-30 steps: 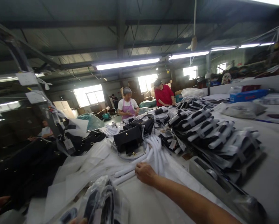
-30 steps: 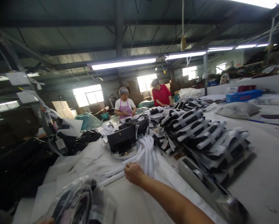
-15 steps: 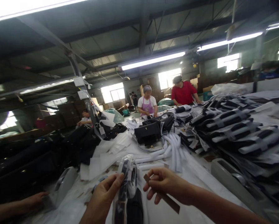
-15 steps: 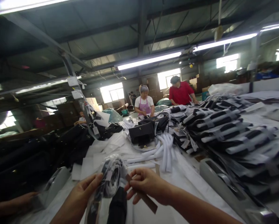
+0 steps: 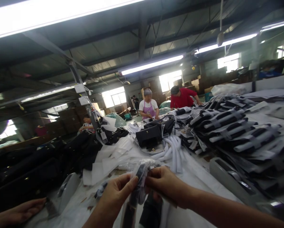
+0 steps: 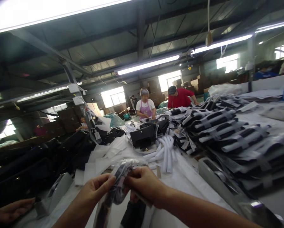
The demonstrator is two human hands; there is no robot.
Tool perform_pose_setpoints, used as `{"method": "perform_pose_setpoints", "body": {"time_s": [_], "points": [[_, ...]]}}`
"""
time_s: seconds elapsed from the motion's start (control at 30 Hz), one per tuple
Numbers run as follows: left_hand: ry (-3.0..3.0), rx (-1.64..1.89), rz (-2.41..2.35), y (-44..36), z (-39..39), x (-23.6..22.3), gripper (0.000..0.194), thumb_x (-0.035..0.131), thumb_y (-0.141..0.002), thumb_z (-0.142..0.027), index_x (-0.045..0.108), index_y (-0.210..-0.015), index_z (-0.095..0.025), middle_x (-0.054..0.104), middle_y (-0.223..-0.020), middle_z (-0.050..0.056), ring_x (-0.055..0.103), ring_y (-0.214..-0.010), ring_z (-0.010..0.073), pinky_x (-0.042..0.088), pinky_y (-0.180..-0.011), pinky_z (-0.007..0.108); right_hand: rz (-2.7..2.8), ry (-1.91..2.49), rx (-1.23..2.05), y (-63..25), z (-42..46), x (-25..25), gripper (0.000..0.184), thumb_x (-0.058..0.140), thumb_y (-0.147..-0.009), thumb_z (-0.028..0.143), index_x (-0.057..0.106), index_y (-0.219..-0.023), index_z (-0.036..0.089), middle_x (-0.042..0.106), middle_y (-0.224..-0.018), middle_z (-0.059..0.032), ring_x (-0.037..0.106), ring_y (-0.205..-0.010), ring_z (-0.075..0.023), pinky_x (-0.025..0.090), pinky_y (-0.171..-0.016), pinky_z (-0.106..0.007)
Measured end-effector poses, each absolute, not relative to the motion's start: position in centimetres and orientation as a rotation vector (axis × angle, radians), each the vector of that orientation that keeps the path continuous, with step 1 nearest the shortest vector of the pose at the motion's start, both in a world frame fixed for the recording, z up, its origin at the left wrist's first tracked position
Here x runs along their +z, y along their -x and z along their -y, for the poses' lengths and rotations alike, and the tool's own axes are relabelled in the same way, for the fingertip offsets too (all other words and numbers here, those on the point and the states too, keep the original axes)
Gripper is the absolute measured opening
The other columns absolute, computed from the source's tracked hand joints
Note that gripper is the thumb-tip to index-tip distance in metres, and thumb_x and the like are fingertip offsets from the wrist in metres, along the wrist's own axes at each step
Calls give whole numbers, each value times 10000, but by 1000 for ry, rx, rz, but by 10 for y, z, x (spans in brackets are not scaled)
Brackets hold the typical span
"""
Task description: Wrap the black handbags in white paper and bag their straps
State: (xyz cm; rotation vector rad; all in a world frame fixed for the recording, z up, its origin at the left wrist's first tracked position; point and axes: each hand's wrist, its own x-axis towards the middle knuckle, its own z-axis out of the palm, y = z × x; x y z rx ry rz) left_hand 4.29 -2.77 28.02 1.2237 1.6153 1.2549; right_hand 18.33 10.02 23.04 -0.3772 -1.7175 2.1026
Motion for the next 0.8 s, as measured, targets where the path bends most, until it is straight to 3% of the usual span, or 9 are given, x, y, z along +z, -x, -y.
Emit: {"method": "perform_pose_setpoints", "body": {"time_s": [0.13, 0.3, 0.5, 0.67, 0.8], "points": [[-1219, 1217, -1600, -38, 25, 274, 532, 655, -793, -641, 747, -1001, -160, 727, -804, 34, 616, -768, 181, 451, -720, 263, 1574, 278, 2415, -204, -93, 236, 343, 853, -670, 361, 757, -946, 181, 649, -785, 4, 572, -614, -56, 509, -623, -160], [-1232, 1206, -1605, -39, 24, 273, 533, 659, -790, -638, 749, -1032, -172, 735, -833, 27, 626, -787, 184, 451, -724, 255, 1746, 432, 2164, -216, -96, 228, 360, 804, -738, 405, 751, -1012, 177, 678, -707, -12, 610, -560, -86, 462, -529, -169], [-1267, 1208, -1603, -49, 25, 278, 528, 687, -767, -631, 763, -1013, -169, 753, -821, 44, 659, -780, 207, 476, -725, 276, 1581, 596, 2088, -201, -92, 226, 416, 881, -599, 418, 718, -850, 129, 701, -653, -38, 598, -503, -111, 352, -427, -177], [-1291, 1171, -1604, -50, 26, 279, 543, 667, -785, -632, 761, -1044, -164, 751, -812, 60, 667, -800, 223, 477, -717, 282, 1444, 621, 2113, -195, -84, 227, 463, 900, -577, 458, 757, -876, 136, 698, -694, -37, 578, -592, -125, 266, -442, -191], [-1311, 1159, -1631, -51, 29, 283, 518, 657, -804, -616, 766, -1039, -168, 742, -814, 45, 634, -781, 196, 452, -707, 266, 1462, 482, 2180, -200, -80, 232, 376, 859, -672, 413, 780, -946, 169, 709, -768, -25, 575, -703, -132, 338, -573, -211]]}}
